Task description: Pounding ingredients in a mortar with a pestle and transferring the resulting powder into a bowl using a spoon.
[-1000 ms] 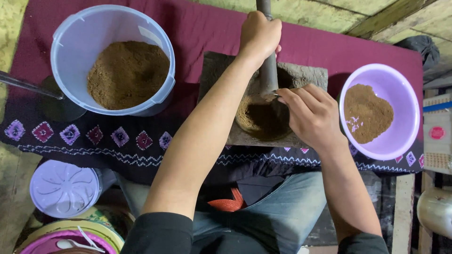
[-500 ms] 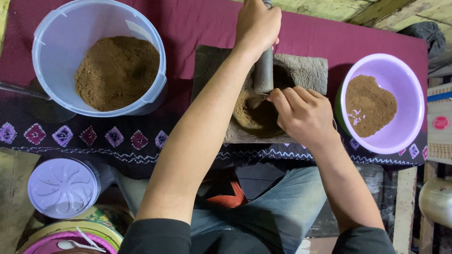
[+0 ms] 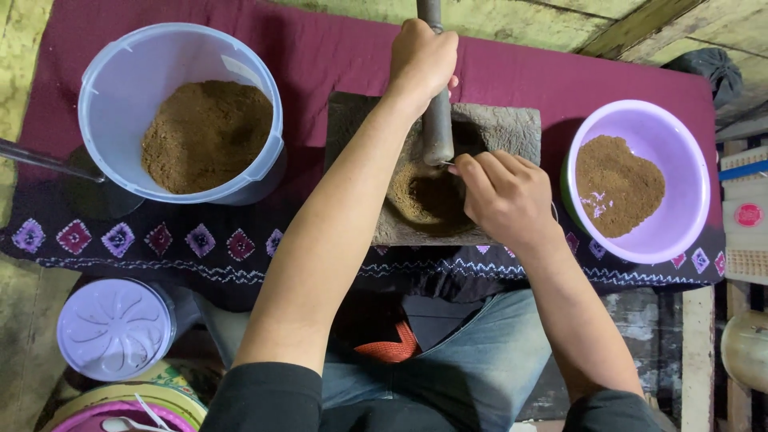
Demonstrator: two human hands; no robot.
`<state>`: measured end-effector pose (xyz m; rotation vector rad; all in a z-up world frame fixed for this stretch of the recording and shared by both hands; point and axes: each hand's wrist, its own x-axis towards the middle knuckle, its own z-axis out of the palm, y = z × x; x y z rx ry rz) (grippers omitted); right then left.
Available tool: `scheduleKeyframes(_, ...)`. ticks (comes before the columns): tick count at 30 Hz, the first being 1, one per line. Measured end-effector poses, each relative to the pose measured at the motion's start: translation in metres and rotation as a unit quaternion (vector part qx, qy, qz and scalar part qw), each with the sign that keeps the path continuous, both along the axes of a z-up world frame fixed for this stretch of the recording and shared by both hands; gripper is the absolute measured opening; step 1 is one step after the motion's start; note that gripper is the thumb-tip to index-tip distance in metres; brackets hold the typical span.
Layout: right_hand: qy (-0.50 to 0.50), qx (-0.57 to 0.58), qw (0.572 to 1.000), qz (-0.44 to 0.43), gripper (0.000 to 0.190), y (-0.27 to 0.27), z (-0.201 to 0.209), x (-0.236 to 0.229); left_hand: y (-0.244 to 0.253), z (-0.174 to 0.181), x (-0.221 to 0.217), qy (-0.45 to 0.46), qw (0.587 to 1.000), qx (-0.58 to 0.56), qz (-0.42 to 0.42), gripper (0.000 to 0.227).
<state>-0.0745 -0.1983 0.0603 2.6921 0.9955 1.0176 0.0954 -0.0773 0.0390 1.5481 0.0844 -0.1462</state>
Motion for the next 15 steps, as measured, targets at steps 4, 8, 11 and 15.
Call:
scheduleKeyframes(4, 0.03, -0.019, 0.999, 0.01, 0.009, -0.001, 0.0005, -0.001, -0.0019, -0.0038, 0.0006, 0.012, 1.0, -0.008, -0.004, 0.01)
scheduleKeyframes(8, 0.014, 0.025, 1.0, 0.007, 0.015, -0.0011, -0.0005, 0.0001, 0.0003, 0.002, 0.0005, 0.018, 1.0, 0.009, -0.004, 0.013)
scheduleKeyframes(11, 0.01, 0.007, 1.0, 0.006, 0.014, 0.0007, 0.0007, 0.0012, 0.0004, 0.0059, -0.0009, 0.029, 1.0, 0.008, -0.005, 0.014)
scheduleKeyframes(15, -0.003, -0.023, 1.0, 0.009, 0.009, 0.0005, -0.0005, 0.0025, -0.0004, 0.0048, -0.0003, 0.026, 1.0, 0.0, 0.001, 0.012)
